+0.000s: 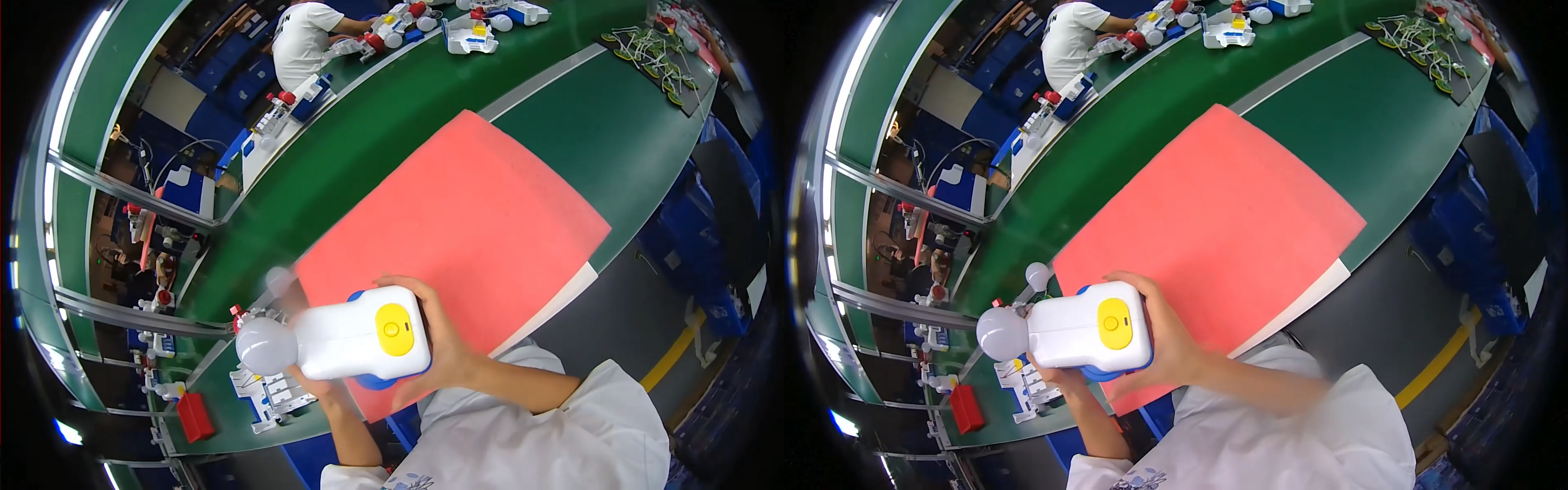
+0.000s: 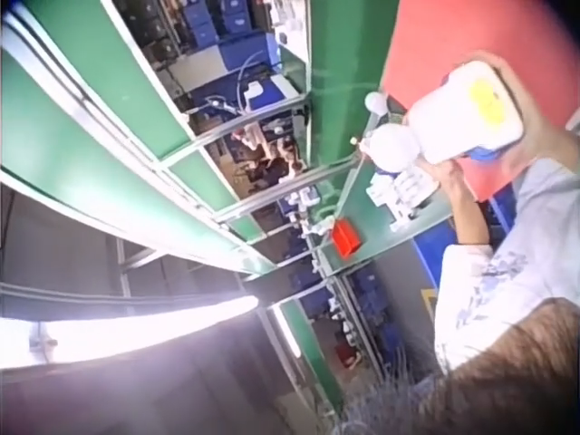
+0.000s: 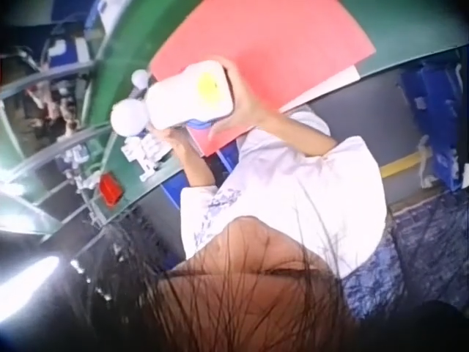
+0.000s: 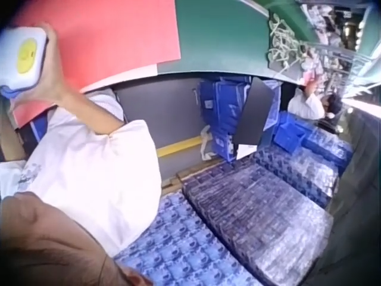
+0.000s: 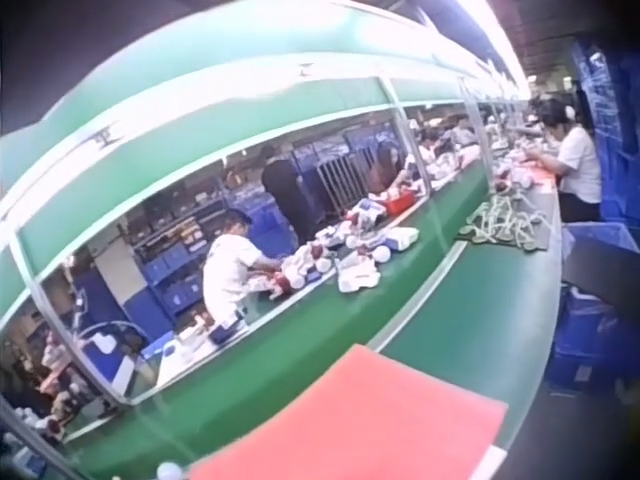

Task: The recorder is assembling the internal electronics and plastic housing of a toy vehicle on a production line.

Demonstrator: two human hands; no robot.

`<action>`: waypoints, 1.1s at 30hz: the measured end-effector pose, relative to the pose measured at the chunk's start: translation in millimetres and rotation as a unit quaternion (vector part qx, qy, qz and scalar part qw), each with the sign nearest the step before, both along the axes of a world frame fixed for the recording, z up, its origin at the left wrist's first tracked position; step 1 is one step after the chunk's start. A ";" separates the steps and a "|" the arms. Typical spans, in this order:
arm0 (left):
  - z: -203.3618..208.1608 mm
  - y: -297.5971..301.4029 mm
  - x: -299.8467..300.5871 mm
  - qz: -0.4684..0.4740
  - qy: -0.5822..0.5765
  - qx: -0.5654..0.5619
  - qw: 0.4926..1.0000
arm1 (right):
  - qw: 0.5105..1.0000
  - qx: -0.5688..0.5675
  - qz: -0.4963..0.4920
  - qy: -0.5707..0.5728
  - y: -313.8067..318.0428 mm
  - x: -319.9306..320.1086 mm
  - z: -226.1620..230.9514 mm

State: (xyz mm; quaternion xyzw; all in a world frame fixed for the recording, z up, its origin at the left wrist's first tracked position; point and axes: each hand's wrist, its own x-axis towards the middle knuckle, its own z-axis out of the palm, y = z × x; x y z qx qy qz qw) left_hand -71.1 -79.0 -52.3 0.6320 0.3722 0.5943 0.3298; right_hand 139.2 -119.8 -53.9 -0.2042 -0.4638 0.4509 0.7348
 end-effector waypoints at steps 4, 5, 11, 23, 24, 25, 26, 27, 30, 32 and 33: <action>-13.0 10.3 -0.6 -0.007 -0.135 -0.001 0.991 | 0.999 -0.008 -0.042 -0.033 1.9 -10.1 -0.8; -11.3 12.4 -0.6 -0.006 -0.135 0.001 0.991 | 0.996 -0.005 -0.066 -0.052 4.1 -10.8 0.5; 24.4 26.1 19.0 0.021 0.151 -0.002 0.988 | 0.992 -0.062 -0.103 0.038 16.2 -10.9 -9.9; 35.0 6.4 82.7 0.075 0.242 0.087 0.964 | 0.920 -0.201 -0.060 0.330 23.6 12.0 -22.1; 34.5 5.6 81.0 0.086 0.240 0.089 0.963 | 0.894 -0.279 -0.130 0.327 20.0 -5.5 -11.2; 28.8 6.5 81.9 0.084 0.198 0.052 0.975 | 0.927 -0.212 -0.137 0.277 23.1 -11.7 -36.1; 25.1 9.0 85.4 0.078 0.155 0.015 0.985 | 0.928 -0.209 -0.142 0.275 29.6 -6.4 -40.8; 24.5 10.4 89.5 0.072 0.153 0.018 0.985 | 0.937 -0.216 -0.126 0.244 35.4 3.4 -42.1; 27.0 14.7 101.4 0.035 0.065 -0.004 0.997 | 0.955 -0.207 -0.155 0.142 42.2 21.7 -54.8; 29.7 20.8 103.6 -0.047 -0.067 0.028 0.996 | 0.970 -0.151 -0.187 0.036 41.5 18.1 -43.7; 24.8 30.8 92.1 -0.041 -0.092 -0.036 0.994 | 0.977 -0.135 -0.165 0.017 41.6 10.0 -27.5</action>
